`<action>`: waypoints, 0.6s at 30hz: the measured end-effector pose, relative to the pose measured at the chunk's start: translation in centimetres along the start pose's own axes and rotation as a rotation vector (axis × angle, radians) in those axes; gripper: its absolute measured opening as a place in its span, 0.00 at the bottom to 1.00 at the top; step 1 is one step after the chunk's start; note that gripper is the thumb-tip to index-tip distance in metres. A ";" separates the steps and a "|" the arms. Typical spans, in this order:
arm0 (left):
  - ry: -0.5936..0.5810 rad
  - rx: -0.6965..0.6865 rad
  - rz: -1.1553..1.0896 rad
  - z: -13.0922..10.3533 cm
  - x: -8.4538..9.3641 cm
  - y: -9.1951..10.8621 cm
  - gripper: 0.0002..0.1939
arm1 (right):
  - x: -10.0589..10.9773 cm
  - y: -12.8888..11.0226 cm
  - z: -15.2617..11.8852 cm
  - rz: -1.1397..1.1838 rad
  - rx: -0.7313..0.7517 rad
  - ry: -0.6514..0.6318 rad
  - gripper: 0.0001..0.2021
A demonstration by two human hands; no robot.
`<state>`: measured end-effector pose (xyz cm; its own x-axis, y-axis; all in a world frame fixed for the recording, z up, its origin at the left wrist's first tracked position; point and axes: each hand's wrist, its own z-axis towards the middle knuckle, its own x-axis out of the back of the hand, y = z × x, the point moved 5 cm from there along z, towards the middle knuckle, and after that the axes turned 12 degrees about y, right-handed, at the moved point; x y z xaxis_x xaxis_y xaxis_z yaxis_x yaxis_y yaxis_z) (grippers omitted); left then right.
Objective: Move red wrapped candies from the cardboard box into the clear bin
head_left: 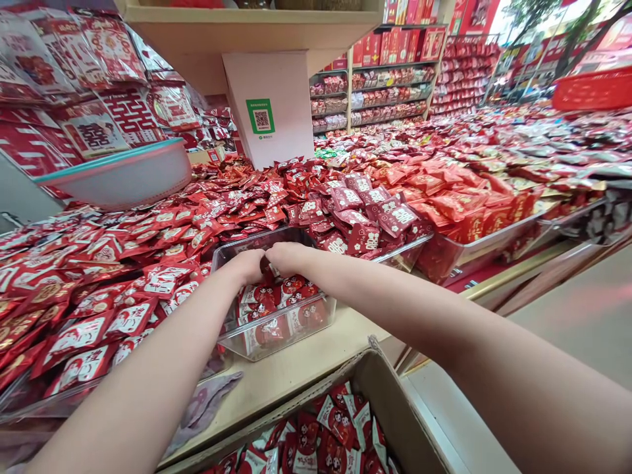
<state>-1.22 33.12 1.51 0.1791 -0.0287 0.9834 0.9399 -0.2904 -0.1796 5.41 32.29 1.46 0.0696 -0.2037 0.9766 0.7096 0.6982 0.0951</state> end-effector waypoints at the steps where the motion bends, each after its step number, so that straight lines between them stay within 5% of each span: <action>1: 0.006 -0.004 0.006 0.0 0.0 0.0 0.14 | 0.0 0.0 0.0 -0.003 0.004 0.000 0.16; 8: -0.084 0.028 0.057 -0.3 -0.4 -0.1 0.12 | 0.4 0.5 -0.5 0.008 -0.140 -0.022 0.14; 18: -0.228 0.037 -0.033 -1.3 -0.3 -0.2 0.12 | 0.4 0.6 -0.4 -0.005 -0.134 0.023 0.15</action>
<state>-1.85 31.92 1.30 0.2055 0.1985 0.9583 0.9556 -0.2522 -0.1527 6.15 32.34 1.79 0.0812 -0.2238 0.9712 0.7970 0.5997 0.0716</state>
